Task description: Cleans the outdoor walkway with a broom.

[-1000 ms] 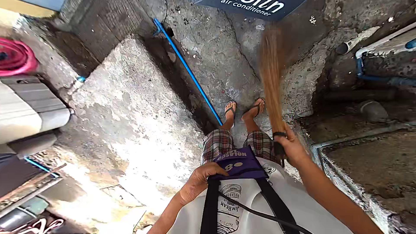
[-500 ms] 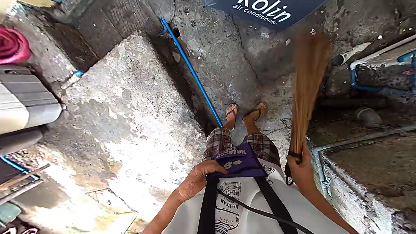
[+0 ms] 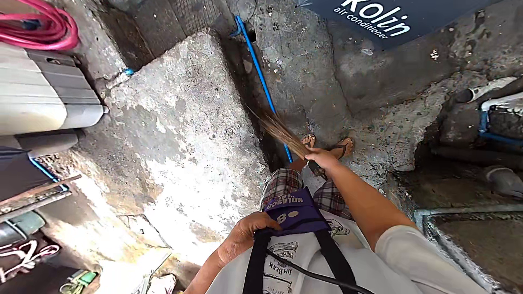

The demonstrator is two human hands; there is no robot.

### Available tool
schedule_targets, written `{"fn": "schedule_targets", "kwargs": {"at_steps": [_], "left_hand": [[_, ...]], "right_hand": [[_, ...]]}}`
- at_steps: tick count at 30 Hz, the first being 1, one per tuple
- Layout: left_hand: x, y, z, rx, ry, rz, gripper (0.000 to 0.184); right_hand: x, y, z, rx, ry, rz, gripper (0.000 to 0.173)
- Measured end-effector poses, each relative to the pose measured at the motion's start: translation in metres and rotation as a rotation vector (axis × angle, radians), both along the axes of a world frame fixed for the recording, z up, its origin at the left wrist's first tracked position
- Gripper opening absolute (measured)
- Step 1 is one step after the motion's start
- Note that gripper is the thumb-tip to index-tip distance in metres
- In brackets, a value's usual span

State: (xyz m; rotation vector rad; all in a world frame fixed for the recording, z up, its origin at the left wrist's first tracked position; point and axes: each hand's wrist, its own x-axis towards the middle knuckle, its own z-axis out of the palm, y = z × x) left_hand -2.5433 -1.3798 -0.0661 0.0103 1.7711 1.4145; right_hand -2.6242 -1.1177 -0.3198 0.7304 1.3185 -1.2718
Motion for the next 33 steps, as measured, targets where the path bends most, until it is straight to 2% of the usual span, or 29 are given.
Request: {"fn": "schedule_targets", "kwargs": {"at_steps": [2,4,7,9,11,14,16,18,21,23,26,29,32,33], "left_hand": [[0.006,-0.006,0.002,0.016,-0.031,0.043,0.018],[0.008,-0.009,-0.002,0.045,-0.020,0.073,0.018],[0.003,-0.004,0.000,0.064,-0.035,0.086,0.018],[-0.002,0.001,-0.002,0.092,-0.025,0.078,0.017],[-0.005,0.002,-0.004,0.128,-0.012,0.061,0.017],[-0.012,0.004,-0.006,0.135,-0.006,0.024,0.019],[-0.015,0.005,-0.005,0.101,0.006,-0.015,0.019],[-0.018,0.004,0.003,0.029,0.018,-0.050,0.018],[-0.025,0.013,0.009,-0.015,0.021,-0.060,0.016],[-0.028,0.026,0.006,0.011,0.053,-0.079,0.016],[-0.035,0.048,0.002,0.049,0.103,-0.120,0.017],[-0.041,0.066,0.001,0.095,0.144,-0.175,0.019],[-0.054,0.088,0.005,0.059,0.156,-0.281,0.028],[-0.060,0.096,0.005,0.042,0.166,-0.315,0.023]], "right_hand": [[0.015,0.007,0.010,0.071,0.073,-0.120,0.061],[0.036,0.024,0.053,0.119,0.183,-0.153,0.065],[0.067,0.044,0.123,0.165,0.214,-0.174,0.076],[0.069,0.051,0.143,0.154,0.218,-0.174,0.077],[0.063,0.044,0.137,0.088,0.236,-0.141,0.073],[0.030,0.028,0.094,0.057,0.255,-0.154,0.065],[0.012,0.041,0.066,0.097,0.291,-0.202,0.056],[0.012,0.077,0.051,0.131,0.299,-0.296,0.050],[0.036,0.166,0.058,0.354,0.168,-0.463,0.060],[0.057,0.215,0.073,0.543,0.168,-0.553,0.059],[0.071,0.231,0.099,0.651,0.244,-0.650,0.066],[0.083,0.196,0.122,0.515,0.324,-0.754,0.079],[0.089,0.155,0.146,0.207,0.224,-0.784,0.067],[0.088,0.146,0.143,0.079,0.164,-0.797,0.067]]}}
